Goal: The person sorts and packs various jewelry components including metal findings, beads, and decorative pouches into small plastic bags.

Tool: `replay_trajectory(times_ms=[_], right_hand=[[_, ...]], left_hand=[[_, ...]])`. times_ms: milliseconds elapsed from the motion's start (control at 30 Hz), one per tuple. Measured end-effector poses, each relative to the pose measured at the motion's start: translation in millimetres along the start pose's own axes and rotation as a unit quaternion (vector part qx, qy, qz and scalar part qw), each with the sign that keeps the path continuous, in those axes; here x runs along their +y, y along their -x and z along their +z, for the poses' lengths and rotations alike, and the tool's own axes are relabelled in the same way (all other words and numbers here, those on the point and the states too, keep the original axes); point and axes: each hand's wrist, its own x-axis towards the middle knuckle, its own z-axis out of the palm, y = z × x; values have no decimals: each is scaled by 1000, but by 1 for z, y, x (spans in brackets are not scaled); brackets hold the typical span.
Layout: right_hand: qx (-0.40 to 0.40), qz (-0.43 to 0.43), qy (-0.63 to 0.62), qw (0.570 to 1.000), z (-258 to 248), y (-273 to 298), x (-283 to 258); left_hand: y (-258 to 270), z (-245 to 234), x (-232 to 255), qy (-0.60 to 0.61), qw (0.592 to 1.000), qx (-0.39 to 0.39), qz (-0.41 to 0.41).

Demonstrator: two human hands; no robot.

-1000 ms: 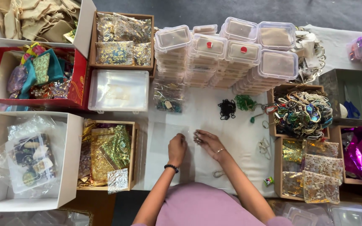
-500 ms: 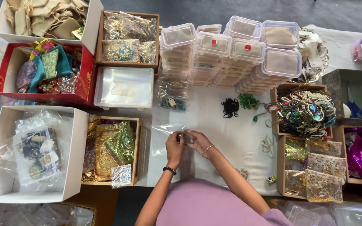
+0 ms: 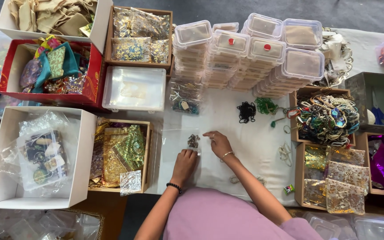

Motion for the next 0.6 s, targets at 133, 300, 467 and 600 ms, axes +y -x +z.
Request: replay_trajectory(times_ms=[133, 300, 467, 600], right_hand=[[5, -44, 59, 997, -5, -10, -17], [-21, -184, 148, 972, -35, -17, -67], [-111, -210, -22, 971, -65, -25, -59], [-99, -241, -7, 965, -114, -16, -124]], left_hand=[[-15, -34, 18, 25, 999, 43, 5], [-35, -88, 30, 266, 958, 70, -79], [-36, -112, -1, 519, 840, 46, -154], [-36, -115, -17, 636, 755, 62, -144]])
